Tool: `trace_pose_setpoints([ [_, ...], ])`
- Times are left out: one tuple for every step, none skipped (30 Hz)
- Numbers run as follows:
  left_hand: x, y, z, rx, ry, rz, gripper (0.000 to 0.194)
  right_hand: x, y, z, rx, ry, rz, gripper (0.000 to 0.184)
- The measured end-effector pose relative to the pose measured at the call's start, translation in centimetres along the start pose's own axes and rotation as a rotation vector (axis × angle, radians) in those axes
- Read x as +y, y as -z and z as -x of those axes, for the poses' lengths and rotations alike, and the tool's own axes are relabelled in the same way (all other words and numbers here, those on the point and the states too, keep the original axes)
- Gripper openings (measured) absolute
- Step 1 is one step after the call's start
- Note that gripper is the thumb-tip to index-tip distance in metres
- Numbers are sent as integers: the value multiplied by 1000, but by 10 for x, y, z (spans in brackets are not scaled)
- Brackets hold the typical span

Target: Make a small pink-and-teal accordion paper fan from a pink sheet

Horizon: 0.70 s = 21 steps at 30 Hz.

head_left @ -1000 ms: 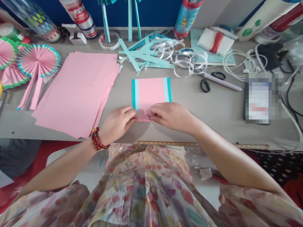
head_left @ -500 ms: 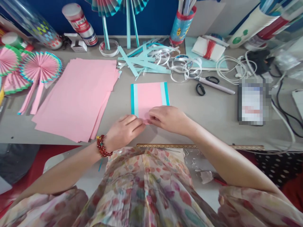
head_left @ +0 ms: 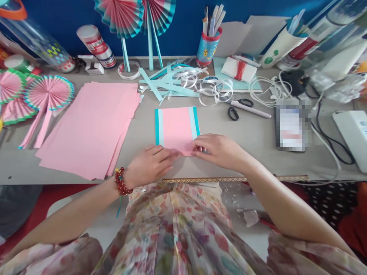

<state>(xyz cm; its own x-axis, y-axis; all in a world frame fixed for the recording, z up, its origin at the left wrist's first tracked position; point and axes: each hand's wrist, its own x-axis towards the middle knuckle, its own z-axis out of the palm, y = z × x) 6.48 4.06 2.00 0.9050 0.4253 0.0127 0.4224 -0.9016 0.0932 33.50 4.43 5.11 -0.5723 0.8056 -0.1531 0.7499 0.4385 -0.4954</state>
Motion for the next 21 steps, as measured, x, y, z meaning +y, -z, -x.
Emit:
trace_pose_setpoints([
  [0,0,-1,-2,-3,6,41,2,0,3,3,-17,-4,15],
  [-1,0,-2,-5,-5,11,42,4,-1,6,5,-32,-8,17],
  [-1,0,-3,-7,-7,13,43,5,-1,8,6,-45,-11,18],
  [-2,0,-4,-8,-11,12,44,6,-2,9,8,-56,-14,19],
  [-2,0,-4,-11,-16,8,46,7,-3,9,10,-68,-15,20],
  [-3,0,-5,-16,-22,6,47,7,-4,9,14,-82,-14,20],
  [-3,0,-6,-21,-27,5,48,7,-5,8,19,-97,-11,20],
  [-4,0,-7,-26,-31,7,49,7,-5,8,22,-112,-6,20],
  [-5,0,-8,-31,-33,13,50,7,-6,7,24,-129,1,20],
  [-5,0,-9,-35,-34,20,51,7,-6,6,23,-147,8,21],
  [-6,0,-10,-36,-33,29,52,8,-6,6,22,-163,15,21],
  [-6,0,-10,-36,-32,36,53,8,-6,5,21,-177,21,21],
  [-6,1,-11,-35,-34,39,54,9,-6,5,19,-185,23,22],
  [-7,1,-11,-37,-36,39,54,10,-6,5,17,-184,22,22],
  [-7,1,-11,-42,-39,36,54,11,-6,4,13,-172,17,22],
  [-7,1,-11,-45,-40,33,55,13,-6,4,7,-154,9,21],
  [-7,1,-11,-50,-40,33,55,14,-5,4,0,-133,1,21],
  [-7,1,-11,-53,-36,36,55,15,-5,3,-10,-114,-7,20],
  [-6,1,-11,-56,-30,41,55,16,-4,3,-18,-102,-13,19],
  [-6,1,-11,-59,-24,47,55,17,-4,3,-26,-96,-16,19],
  [-6,1,-11,-62,-20,49,55,17,-3,2,-32,-94,-16,19],
])
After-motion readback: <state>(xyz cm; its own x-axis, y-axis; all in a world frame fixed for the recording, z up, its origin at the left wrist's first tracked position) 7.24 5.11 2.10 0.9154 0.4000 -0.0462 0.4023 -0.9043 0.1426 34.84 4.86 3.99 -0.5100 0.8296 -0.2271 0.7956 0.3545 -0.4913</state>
